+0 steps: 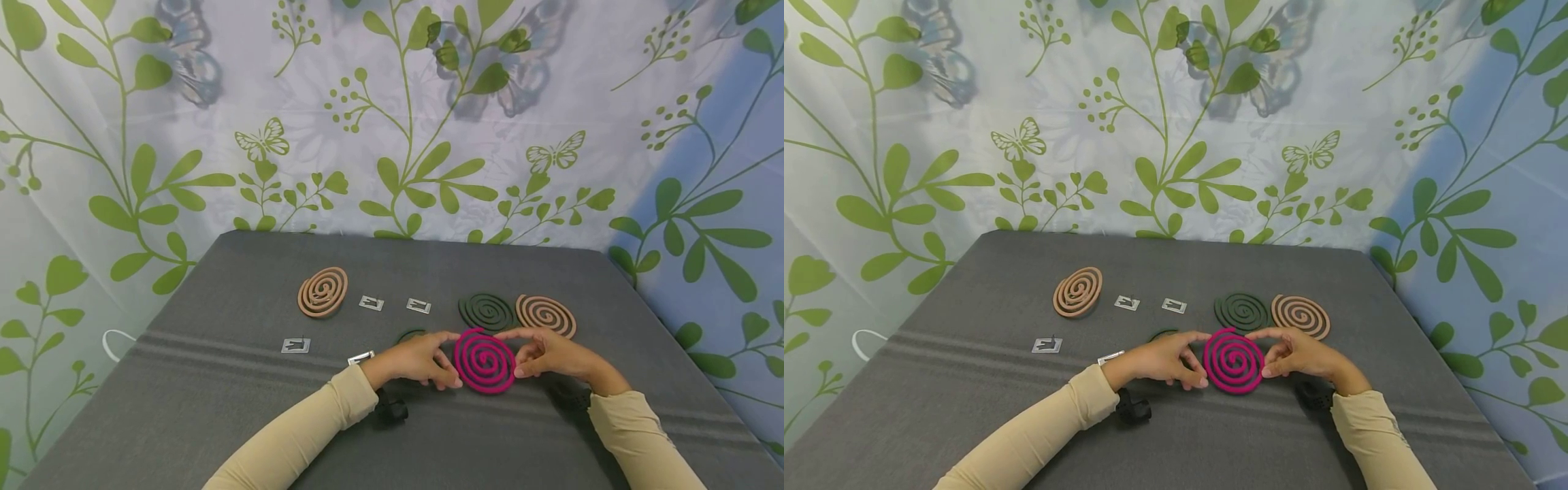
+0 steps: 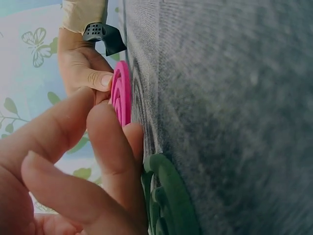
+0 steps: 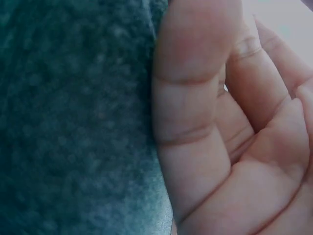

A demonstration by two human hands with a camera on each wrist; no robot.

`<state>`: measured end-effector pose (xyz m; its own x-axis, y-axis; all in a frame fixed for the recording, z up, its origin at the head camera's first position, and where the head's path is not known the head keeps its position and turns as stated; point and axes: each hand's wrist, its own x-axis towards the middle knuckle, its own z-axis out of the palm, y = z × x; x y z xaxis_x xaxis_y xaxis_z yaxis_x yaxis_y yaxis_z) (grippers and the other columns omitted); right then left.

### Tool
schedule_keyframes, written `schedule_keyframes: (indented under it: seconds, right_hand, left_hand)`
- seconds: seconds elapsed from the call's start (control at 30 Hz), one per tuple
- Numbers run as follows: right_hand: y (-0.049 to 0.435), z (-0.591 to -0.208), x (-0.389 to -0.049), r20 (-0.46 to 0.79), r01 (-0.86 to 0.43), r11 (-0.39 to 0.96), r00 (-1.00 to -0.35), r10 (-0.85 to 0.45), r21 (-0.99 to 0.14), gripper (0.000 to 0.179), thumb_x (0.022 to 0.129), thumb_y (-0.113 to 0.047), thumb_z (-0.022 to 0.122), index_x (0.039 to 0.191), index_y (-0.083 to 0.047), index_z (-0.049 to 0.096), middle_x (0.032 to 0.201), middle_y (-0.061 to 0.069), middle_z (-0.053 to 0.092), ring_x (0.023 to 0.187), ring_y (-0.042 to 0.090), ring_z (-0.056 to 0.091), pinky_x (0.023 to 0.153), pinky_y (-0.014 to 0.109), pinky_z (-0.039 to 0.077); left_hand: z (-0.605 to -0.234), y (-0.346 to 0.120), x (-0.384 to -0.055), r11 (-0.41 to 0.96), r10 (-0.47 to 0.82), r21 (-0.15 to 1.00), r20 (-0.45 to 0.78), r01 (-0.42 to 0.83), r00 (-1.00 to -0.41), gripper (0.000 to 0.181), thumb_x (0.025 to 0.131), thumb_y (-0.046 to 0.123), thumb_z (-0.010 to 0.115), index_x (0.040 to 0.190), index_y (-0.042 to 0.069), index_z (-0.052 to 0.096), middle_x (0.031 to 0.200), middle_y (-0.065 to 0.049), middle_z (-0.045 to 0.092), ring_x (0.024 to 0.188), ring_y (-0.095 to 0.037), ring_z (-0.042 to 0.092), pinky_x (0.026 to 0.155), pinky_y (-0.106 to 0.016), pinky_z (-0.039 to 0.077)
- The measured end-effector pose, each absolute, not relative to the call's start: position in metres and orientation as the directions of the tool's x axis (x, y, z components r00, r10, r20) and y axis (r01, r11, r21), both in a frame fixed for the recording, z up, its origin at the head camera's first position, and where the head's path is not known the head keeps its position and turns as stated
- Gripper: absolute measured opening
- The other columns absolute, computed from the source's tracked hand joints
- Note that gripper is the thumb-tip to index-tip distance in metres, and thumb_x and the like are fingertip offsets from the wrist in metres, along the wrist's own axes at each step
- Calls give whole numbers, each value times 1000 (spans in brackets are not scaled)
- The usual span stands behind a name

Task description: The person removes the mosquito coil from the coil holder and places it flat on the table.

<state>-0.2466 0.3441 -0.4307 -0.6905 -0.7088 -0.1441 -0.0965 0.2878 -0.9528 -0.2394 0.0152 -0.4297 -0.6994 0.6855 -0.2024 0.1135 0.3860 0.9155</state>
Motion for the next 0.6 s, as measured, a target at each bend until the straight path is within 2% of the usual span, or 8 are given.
schedule_keyframes:
  seconds: [0.6]
  right_hand:
    - [341, -430, -250, -185, -133, 356, -660, -728, -925, 71, 97, 3, 76, 151, 24, 36, 89, 3, 77, 73, 8, 65, 67, 27, 56]
  left_hand:
    - [-434, 15, -241, 426, 683, 901, -260, 84, -682, 83, 92, 9, 86, 162, 1, 43, 80, 3, 74, 60, -10, 62, 55, -23, 45]
